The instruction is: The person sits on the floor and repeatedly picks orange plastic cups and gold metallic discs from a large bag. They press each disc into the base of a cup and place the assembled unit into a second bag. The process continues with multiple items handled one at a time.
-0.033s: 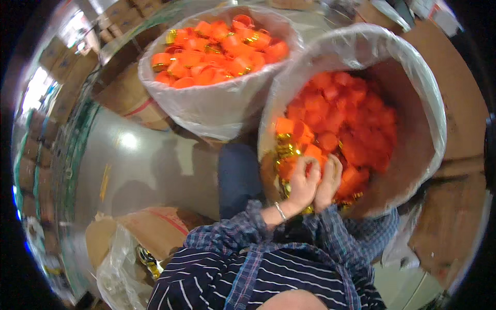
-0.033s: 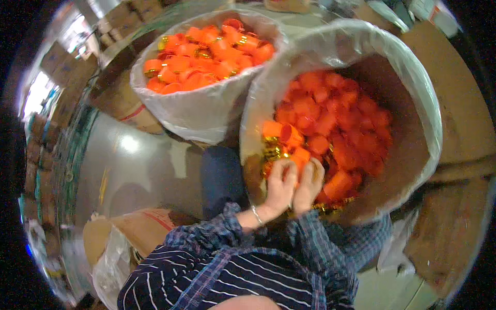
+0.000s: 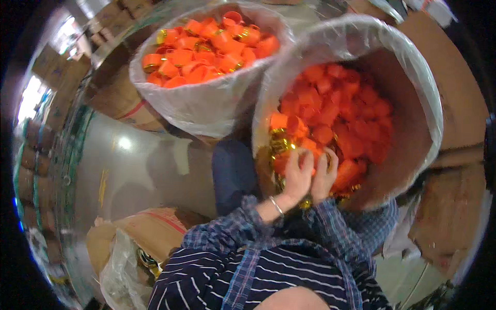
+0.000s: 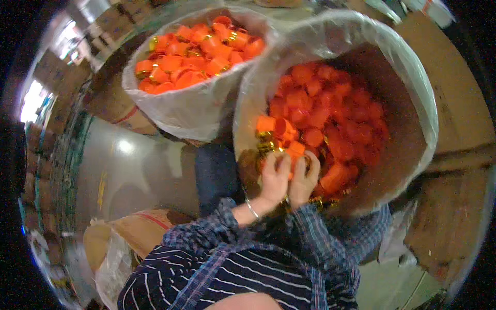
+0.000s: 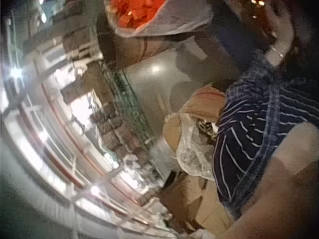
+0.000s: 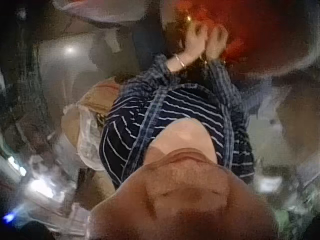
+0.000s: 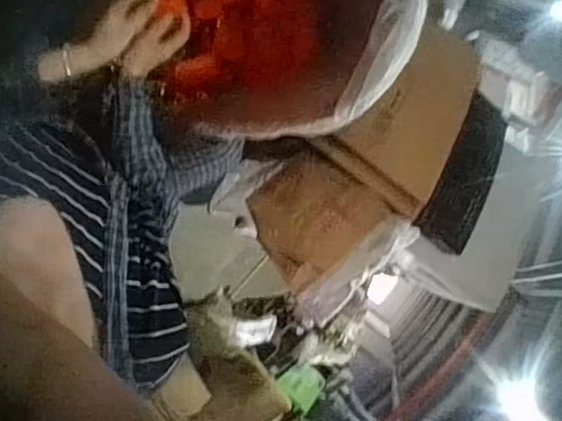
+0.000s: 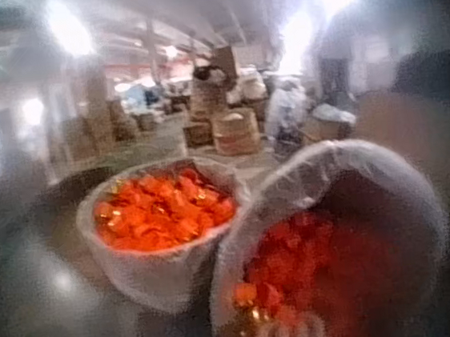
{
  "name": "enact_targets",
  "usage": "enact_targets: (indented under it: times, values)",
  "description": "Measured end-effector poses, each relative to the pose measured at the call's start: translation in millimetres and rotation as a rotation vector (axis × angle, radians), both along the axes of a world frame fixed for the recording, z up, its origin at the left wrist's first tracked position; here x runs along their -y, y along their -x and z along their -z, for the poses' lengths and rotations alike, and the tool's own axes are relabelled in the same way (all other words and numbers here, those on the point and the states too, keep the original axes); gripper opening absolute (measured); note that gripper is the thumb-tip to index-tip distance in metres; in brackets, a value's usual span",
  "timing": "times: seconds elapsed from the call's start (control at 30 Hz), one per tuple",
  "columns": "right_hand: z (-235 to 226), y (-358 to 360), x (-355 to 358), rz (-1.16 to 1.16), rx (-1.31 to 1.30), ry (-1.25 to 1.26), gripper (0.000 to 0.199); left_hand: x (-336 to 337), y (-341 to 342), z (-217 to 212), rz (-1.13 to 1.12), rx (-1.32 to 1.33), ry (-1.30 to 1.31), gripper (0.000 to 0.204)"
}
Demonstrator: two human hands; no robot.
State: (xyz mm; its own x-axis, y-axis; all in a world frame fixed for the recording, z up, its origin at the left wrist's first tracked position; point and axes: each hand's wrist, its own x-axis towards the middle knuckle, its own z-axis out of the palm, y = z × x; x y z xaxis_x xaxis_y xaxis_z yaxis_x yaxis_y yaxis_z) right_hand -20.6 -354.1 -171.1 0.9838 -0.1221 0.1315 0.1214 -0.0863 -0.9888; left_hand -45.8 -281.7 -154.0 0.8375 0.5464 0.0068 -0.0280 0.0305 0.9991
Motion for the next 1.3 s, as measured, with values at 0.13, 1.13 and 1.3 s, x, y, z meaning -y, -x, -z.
enact_targets:
  times: [0.13,1.13,1.3]
  values:
    - [4.7,1.5,15.0,-0.184,0.5,0.573,0.04,-22.2,-14.9,11.7,-0.03,-0.2,0.535,0.031]
    - [-11.1,3.5,9.6,-0.044,0.379,0.31,0.038,-16.3,-6.3,-4.7,0.118,0.03,0.421,0.019]
    - [-5.9,0.3,9.0,-0.135,0.209,0.257,0.042,-25.4,-9.1,-3.5,0.121,-0.059,0.242,0.019]
